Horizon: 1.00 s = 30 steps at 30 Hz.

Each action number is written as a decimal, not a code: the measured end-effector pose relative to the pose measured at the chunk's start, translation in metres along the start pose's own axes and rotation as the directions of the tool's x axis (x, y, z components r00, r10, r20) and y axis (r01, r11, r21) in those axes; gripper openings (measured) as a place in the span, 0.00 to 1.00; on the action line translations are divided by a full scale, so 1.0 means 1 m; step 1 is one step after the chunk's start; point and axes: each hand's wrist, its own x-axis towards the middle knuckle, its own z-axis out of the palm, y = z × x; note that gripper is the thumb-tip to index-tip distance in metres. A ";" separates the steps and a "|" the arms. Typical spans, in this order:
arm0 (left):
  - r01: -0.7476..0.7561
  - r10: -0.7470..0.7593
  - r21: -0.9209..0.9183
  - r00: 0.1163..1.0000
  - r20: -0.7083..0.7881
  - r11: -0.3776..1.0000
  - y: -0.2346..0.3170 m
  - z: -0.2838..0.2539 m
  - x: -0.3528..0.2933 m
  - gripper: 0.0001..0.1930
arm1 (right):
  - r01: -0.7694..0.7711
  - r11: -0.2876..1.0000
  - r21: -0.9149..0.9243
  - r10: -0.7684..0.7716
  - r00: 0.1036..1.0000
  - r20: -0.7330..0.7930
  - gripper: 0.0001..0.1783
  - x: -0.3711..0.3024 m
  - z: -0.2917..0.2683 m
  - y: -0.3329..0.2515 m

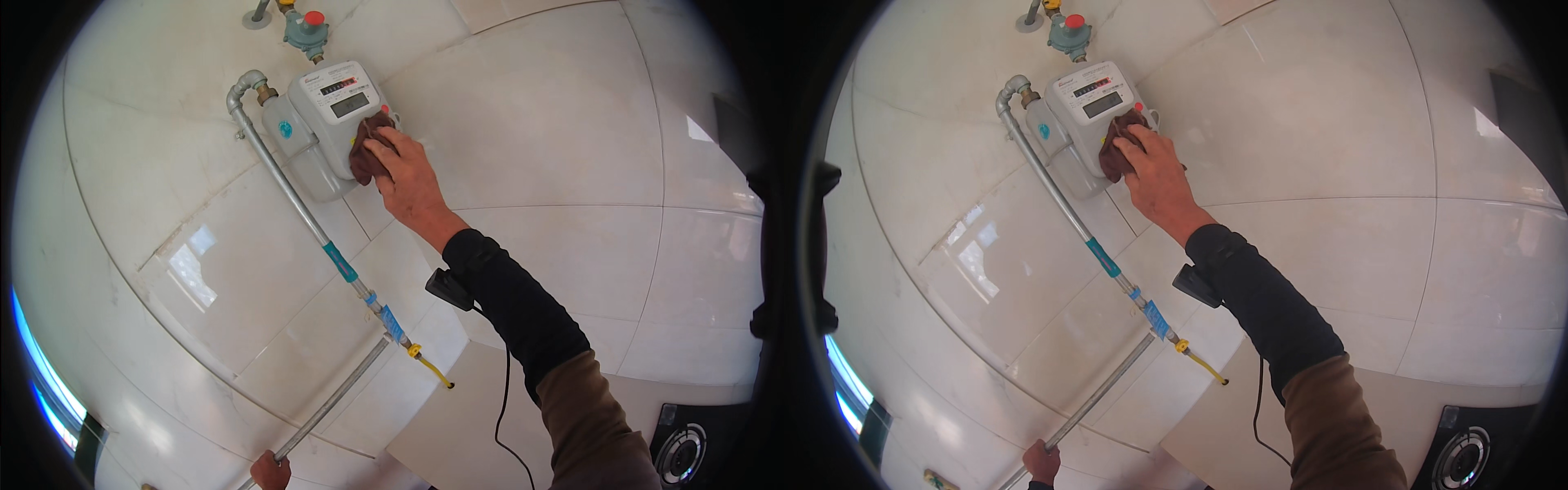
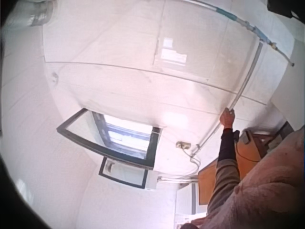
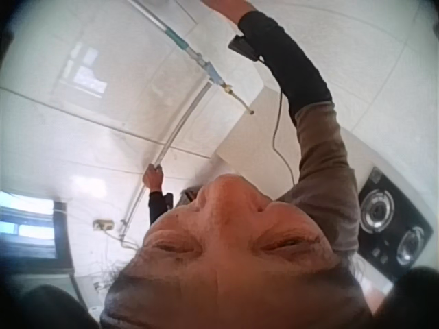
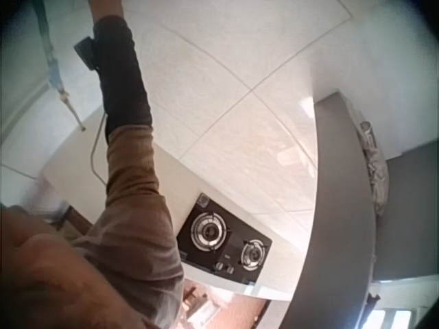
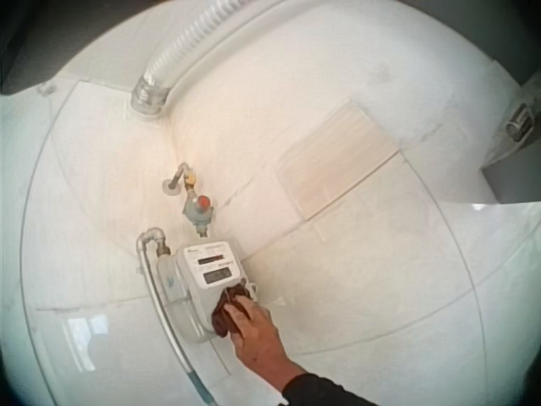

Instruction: The person wipes a window frame, wall tiles, a wooden board, a gas meter, and a range hood using a brown cloth. The person moves methodically from the window area to the stove area, wiping each surface in sequence.

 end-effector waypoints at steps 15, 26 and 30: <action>0.081 -0.086 0.060 0.993 0.080 0.995 0.005 -0.003 0.003 0.18 | -0.052 0.998 0.029 0.051 0.998 0.026 0.34 0.001 -0.003 -0.005; 0.054 -0.054 0.009 0.998 0.033 0.999 0.006 -0.003 0.002 0.17 | -0.022 0.999 -0.031 0.024 0.998 0.053 0.32 -0.009 -0.011 0.008; 0.049 -0.049 0.006 0.998 0.042 0.999 0.006 -0.004 0.002 0.17 | -0.068 0.995 -0.067 0.074 0.994 0.082 0.31 -0.010 -0.018 0.022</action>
